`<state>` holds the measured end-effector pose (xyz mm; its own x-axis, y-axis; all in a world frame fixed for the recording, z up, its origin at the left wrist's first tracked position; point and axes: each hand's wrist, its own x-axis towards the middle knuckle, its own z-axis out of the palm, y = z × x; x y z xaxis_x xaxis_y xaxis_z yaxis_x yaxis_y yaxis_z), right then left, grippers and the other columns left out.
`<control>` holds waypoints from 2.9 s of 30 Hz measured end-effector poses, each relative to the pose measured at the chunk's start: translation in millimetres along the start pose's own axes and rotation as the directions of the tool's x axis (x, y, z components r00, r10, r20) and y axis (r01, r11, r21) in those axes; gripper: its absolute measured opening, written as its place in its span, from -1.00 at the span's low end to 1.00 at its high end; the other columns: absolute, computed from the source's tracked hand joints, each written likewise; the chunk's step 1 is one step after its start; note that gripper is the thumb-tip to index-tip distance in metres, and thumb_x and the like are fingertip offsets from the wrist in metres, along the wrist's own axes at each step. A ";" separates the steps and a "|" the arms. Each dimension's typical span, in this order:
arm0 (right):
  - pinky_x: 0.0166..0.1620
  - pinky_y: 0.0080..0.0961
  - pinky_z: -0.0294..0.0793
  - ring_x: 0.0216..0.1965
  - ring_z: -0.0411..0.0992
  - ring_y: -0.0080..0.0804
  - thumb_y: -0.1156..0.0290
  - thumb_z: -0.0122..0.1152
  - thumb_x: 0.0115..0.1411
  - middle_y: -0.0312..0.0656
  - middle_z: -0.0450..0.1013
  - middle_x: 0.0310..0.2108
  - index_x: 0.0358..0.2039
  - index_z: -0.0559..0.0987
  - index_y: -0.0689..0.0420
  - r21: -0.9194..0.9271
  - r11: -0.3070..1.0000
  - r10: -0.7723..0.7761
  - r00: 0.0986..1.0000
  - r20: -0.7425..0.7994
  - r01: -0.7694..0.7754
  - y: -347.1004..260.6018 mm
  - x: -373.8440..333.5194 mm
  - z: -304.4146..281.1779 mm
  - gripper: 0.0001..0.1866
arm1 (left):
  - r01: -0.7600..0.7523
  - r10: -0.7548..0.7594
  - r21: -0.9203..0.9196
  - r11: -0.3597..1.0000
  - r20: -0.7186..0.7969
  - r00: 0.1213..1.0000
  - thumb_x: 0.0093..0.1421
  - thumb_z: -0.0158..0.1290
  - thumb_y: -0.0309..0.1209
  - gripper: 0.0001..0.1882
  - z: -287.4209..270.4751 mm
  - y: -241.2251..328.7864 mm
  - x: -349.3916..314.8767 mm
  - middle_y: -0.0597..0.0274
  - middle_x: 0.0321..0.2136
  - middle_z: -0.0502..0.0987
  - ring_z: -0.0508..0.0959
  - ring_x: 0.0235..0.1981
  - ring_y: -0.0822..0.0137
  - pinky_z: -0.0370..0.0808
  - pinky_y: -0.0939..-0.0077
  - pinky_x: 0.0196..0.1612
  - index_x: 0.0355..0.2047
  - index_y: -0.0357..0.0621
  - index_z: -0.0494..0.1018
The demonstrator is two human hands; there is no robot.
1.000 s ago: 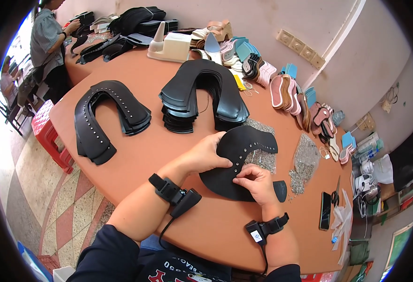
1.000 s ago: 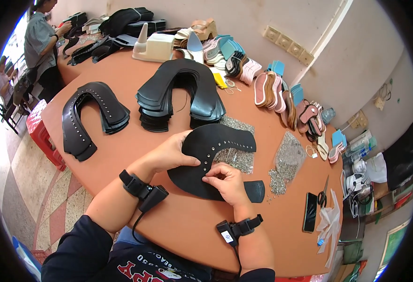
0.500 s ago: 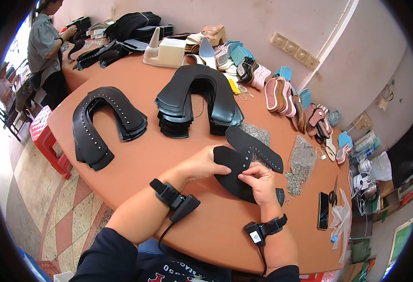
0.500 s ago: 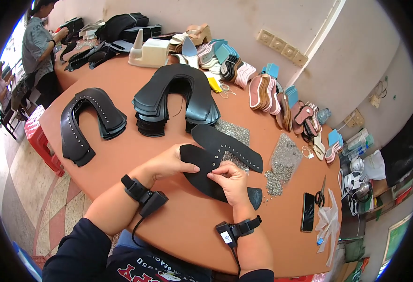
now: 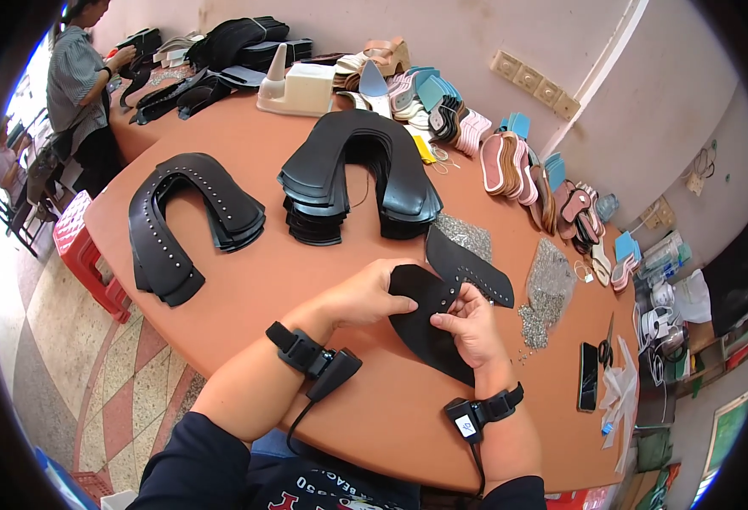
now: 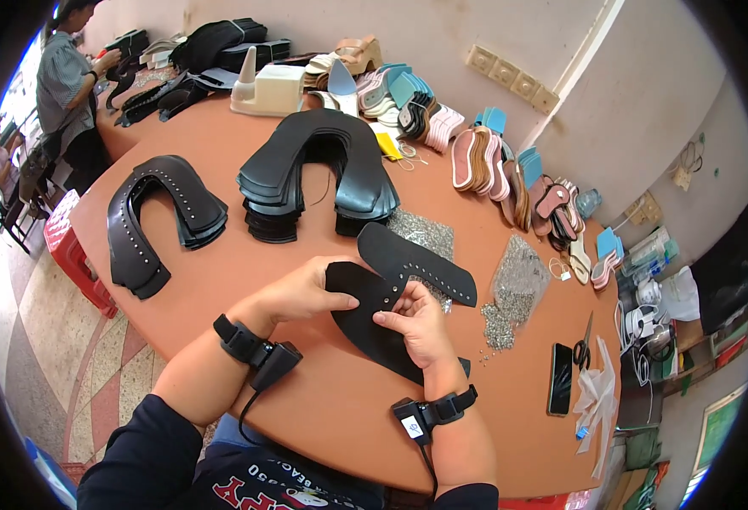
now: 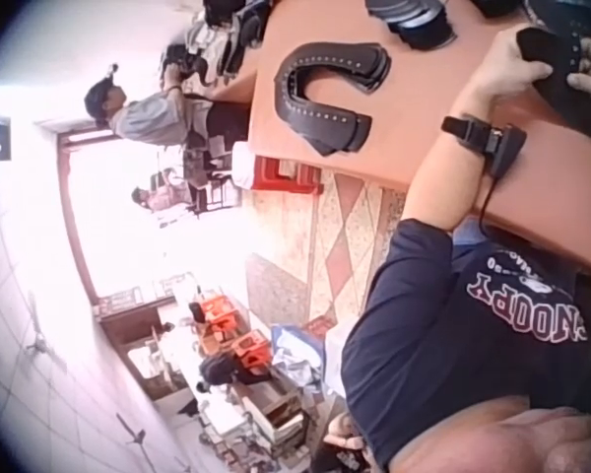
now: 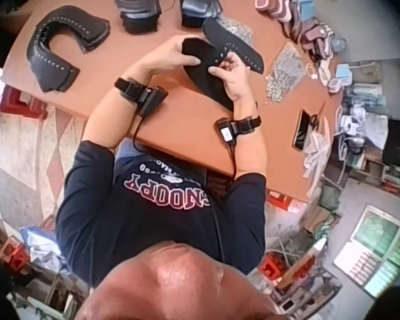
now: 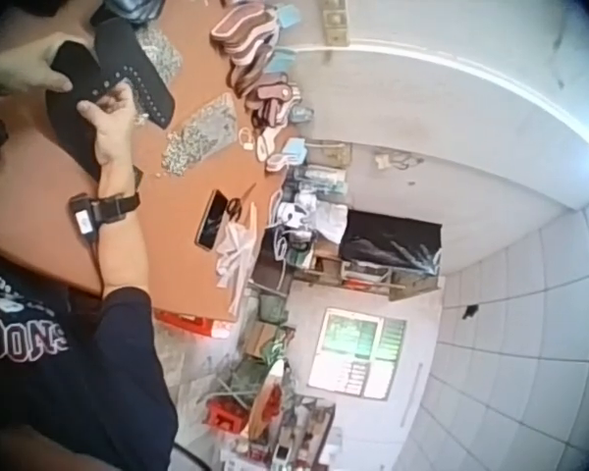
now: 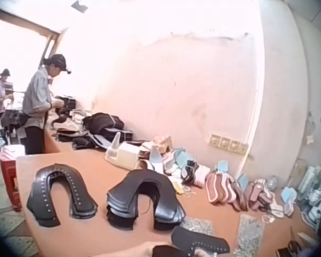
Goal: Manually inserting metal grommets or studs into pre-punched holes of a black leather shoe upper component.
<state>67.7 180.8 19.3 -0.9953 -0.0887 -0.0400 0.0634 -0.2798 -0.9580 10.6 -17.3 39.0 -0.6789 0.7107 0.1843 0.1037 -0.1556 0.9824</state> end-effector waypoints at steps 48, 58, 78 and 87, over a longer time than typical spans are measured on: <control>-0.25 -0.32 0.43 -0.32 0.44 -0.13 0.42 0.17 -0.03 -0.12 0.48 -0.41 -0.49 0.57 0.14 -0.955 0.226 -0.129 0.978 0.166 0.192 -2.6 32.8 23.1 -0.91 | -0.064 -0.056 -0.251 0.966 -0.441 0.896 -0.14 -0.01 -0.64 -0.71 -32.5 11.6 -2.5 0.28 -0.44 0.49 0.48 -0.45 0.49 0.43 0.65 -0.32 -0.31 -0.27 0.39; -0.28 -0.28 0.41 -0.33 0.42 -0.07 0.46 0.10 0.01 -0.07 0.44 -0.41 -0.48 0.47 0.20 -0.936 -0.017 -0.193 0.918 0.347 0.351 3.6 24.0 16.4 -0.91 | 0.139 -0.177 -0.235 0.962 -0.152 0.972 -0.06 0.13 -0.57 -0.53 -28.3 6.2 -1.5 0.28 -0.31 0.50 0.49 -0.32 0.50 0.46 0.64 -0.29 -0.07 -0.28 0.34; -0.29 -0.66 0.46 -0.44 0.43 -0.57 0.66 0.15 0.04 -0.23 0.48 -0.47 -0.38 0.52 0.25 -0.197 0.975 -0.131 0.979 -0.159 0.098 0.0 -17.6 10.7 -0.90 | 0.208 -0.219 -0.194 0.959 -0.034 0.975 -0.04 0.00 -0.73 -0.39 -2.5 -14.1 2.9 0.23 -0.11 0.41 0.42 -0.10 0.42 0.38 0.52 -0.02 0.08 -0.26 0.19; -0.25 -0.75 0.35 -0.28 0.34 -0.67 0.68 0.25 -0.06 -0.35 0.30 -0.23 -0.48 0.57 0.27 -0.202 0.977 -0.096 0.985 -0.142 0.066 13.6 -13.8 13.1 -0.91 | 0.181 -0.195 -0.273 0.945 -0.027 0.980 0.00 -0.04 -0.72 -0.44 0.0 -10.4 1.7 0.22 -0.10 0.41 0.41 -0.08 0.43 0.40 0.52 -0.03 0.07 -0.25 0.20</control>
<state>83.3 165.7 10.6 -0.9971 0.0755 0.0121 -0.0186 -0.0861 -0.9961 8.4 -14.4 29.1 -0.7052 0.7089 -0.0118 -0.2233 -0.2063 0.9527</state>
